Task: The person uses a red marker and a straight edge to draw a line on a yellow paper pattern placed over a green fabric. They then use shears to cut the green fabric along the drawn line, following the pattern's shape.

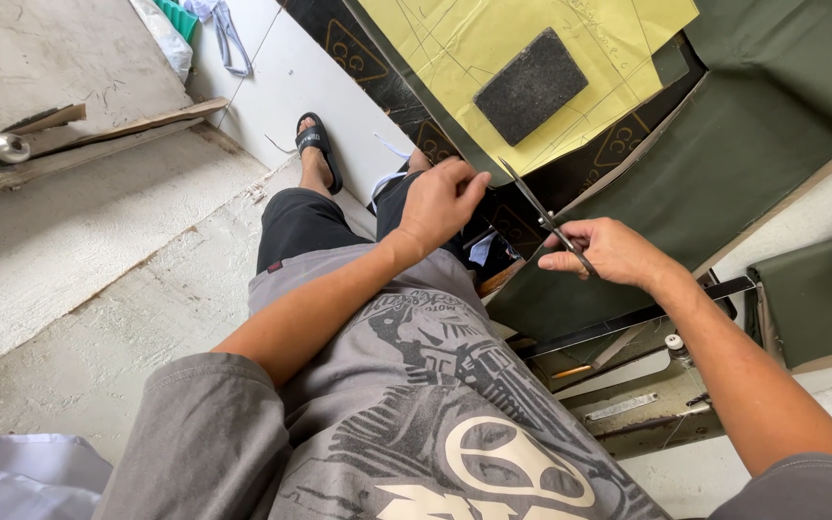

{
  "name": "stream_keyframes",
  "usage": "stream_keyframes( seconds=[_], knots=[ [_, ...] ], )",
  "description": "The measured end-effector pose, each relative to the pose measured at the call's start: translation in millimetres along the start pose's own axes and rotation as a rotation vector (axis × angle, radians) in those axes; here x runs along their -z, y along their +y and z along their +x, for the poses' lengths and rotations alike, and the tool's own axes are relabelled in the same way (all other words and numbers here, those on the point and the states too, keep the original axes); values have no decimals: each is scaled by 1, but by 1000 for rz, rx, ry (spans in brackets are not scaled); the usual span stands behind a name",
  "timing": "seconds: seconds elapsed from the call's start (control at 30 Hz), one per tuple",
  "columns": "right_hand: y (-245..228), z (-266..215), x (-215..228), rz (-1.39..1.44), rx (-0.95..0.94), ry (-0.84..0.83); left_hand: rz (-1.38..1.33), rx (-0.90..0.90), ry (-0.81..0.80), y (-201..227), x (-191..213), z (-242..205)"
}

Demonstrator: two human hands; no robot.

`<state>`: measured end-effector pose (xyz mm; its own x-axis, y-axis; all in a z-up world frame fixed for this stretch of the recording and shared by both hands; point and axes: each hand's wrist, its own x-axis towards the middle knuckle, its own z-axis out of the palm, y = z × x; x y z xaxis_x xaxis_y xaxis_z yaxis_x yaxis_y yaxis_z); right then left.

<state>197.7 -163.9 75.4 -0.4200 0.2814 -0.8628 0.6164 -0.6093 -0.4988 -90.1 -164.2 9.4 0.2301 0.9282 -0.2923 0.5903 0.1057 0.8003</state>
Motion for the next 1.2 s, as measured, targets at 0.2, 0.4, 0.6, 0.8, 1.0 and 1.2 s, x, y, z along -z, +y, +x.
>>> stream_keyframes(
  seconds=[0.2,0.4,0.6,0.8,1.0,1.2],
  knots=[
    [-15,4,5,-141,-77,39,-885,832,-220,15,-8,-2],
    [-15,8,3,-185,-101,55,-1034,816,-120,-12,-35,-1],
    [-11,14,-2,-210,-104,89,-987,732,-107,-18,-39,-1],
    [-6,14,-10,-222,-89,163,-963,703,-123,-10,-29,1],
    [-23,19,-13,-249,-84,192,-950,677,-123,-7,-23,1],
    [-39,34,-10,-249,-84,152,-956,661,-157,-5,-19,2]
  ],
)
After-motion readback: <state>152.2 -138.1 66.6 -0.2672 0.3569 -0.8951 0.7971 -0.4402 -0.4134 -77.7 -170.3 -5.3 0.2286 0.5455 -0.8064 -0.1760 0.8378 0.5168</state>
